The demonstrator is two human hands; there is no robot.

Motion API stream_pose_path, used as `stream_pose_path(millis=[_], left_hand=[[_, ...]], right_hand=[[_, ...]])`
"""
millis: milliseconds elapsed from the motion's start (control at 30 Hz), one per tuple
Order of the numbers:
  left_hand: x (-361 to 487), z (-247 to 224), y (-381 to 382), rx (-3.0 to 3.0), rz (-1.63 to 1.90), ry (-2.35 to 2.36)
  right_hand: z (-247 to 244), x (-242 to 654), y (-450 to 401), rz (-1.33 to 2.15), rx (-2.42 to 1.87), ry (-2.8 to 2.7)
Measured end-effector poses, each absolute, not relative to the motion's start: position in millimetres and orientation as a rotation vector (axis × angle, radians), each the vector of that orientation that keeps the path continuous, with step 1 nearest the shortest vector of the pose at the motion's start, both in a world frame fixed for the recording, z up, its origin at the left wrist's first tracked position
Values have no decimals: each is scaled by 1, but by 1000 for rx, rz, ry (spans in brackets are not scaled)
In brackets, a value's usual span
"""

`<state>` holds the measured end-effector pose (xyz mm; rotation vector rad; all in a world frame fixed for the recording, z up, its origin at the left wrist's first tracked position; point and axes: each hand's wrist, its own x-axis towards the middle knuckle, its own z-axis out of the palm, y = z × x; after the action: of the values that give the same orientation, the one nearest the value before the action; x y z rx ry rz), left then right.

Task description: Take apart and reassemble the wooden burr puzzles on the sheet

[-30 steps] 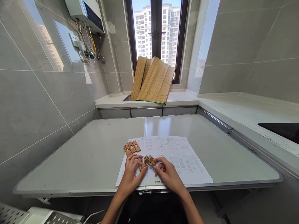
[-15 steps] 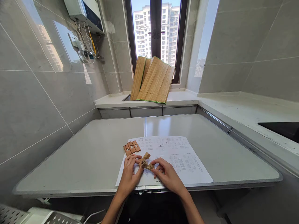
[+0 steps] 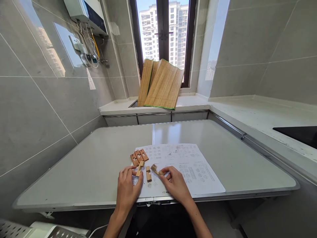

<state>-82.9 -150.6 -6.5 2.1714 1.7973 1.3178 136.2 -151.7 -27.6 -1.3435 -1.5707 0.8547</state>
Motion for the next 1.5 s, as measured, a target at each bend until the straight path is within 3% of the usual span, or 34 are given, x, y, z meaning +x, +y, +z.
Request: stream_pose_path(millis=[733, 1100, 1500], left_hand=[[-78, -8, -157, 2326, 1097, 1789], [-83, -11, -154, 2325, 1098, 1526], [-72, 16, -119, 2411, 705, 1203]], right_hand=[[-30, 121, -152, 619, -1463, -1600], [-27, 122, -155, 713, -1357, -1711], [-21, 125, -158, 842, -1280, -1595]])
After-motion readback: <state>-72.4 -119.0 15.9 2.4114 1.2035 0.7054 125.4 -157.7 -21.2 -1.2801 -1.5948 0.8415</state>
